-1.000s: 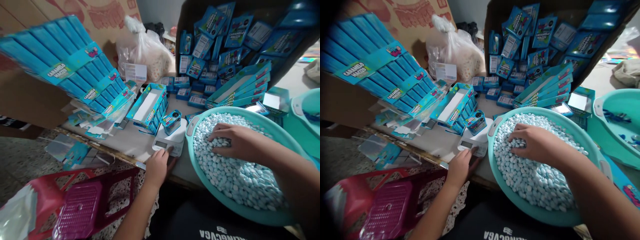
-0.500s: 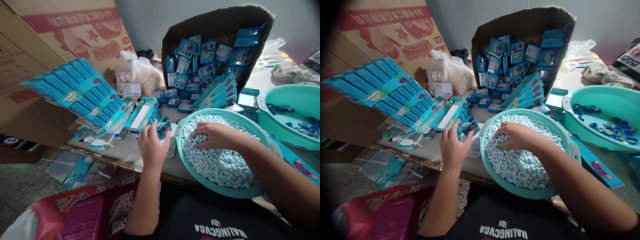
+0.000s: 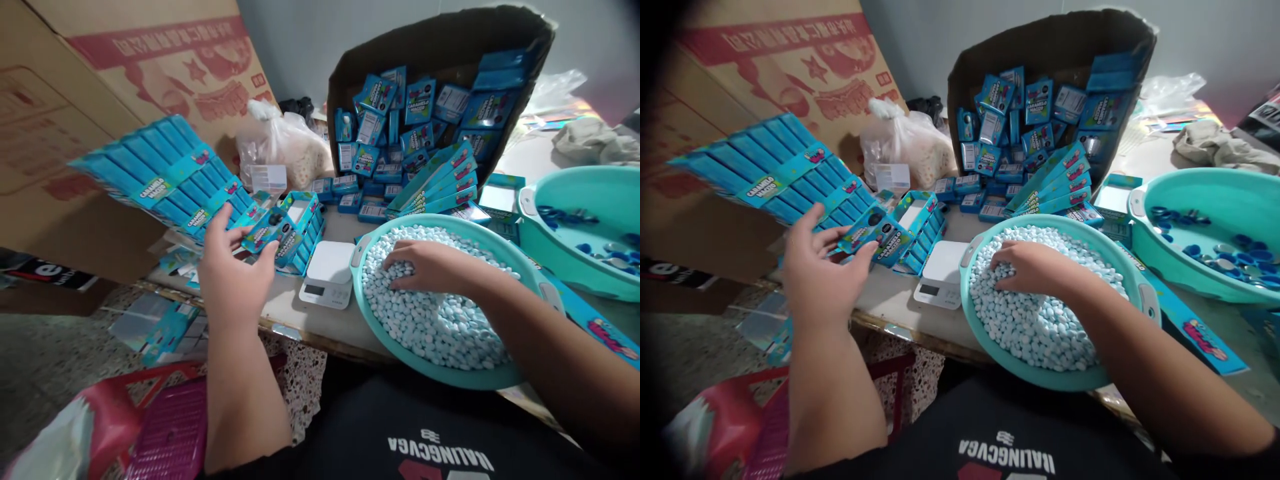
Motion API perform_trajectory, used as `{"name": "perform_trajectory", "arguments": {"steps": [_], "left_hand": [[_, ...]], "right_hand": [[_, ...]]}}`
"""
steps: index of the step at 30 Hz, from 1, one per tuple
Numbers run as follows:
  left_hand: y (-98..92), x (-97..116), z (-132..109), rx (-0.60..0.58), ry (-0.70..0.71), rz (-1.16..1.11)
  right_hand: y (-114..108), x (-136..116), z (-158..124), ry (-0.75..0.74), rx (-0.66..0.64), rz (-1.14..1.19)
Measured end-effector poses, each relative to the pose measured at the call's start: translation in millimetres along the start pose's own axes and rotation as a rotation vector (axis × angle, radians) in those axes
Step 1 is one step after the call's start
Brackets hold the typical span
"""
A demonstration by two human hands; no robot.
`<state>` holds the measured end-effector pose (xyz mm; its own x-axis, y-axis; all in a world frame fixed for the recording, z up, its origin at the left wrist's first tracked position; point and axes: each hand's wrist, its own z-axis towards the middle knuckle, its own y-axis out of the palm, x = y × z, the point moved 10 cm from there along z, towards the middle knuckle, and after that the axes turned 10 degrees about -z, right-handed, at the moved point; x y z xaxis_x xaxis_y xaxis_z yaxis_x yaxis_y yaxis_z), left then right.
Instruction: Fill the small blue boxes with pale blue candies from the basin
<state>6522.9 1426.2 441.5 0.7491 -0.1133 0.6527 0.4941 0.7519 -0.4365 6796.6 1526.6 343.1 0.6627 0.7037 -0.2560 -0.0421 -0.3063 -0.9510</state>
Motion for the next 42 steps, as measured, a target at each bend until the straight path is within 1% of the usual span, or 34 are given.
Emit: {"name": "perform_trajectory", "arguments": {"steps": [2, 5, 8, 13, 17, 19, 24, 27, 32, 36, 38, 40, 42], "left_hand": [[-7.5, -2, -1, 0.036, -0.001, -0.014], [-8.5, -5, -1, 0.060, -0.002, -0.041], [-2.2, -9, -1, 0.044, 0.011, -0.070], [14.4, -14, -3, -0.060, 0.020, -0.099], [22.6, -11, -6, -0.064, 0.058, -0.128], [30.3, -11, -8, -0.078, 0.068, -0.112], [55.2, -15, -13, -0.158, 0.062, -0.083], [65.4, -18, -14, -0.186, 0.045, -0.051], [81.9, -17, -11, -0.241, 0.080, -0.059], [108.8, -27, -18, -0.386, 0.102, -0.068], [119.8, -36, -24, -0.448, 0.076, -0.115], [124.7, -42, -28, -0.476, 0.041, -0.148], [124.1, -38, -28, -0.486, 0.042, -0.105]], "right_hand": [[-1, -1, -1, -0.007, -0.002, 0.020], [-2, -3, -2, -0.016, -0.008, 0.045], [-3, 0, -1, -0.006, -0.003, 0.065], [-2, 4, 0, -0.015, -0.002, 0.091], [-3, 4, 0, -0.011, 0.004, 0.093], [-2, 4, 1, -0.014, -0.004, 0.096], [1, 7, 2, -0.013, -0.015, 0.102], [1, 8, 2, -0.001, -0.014, 0.094], [1, 8, 2, 0.022, -0.013, 0.085], [2, 9, 3, 0.031, -0.021, 0.095], [3, 10, 3, 0.035, -0.033, 0.100], [4, 10, 4, 0.042, -0.040, 0.089], [3, 9, 4, 0.042, -0.039, 0.084]]}}
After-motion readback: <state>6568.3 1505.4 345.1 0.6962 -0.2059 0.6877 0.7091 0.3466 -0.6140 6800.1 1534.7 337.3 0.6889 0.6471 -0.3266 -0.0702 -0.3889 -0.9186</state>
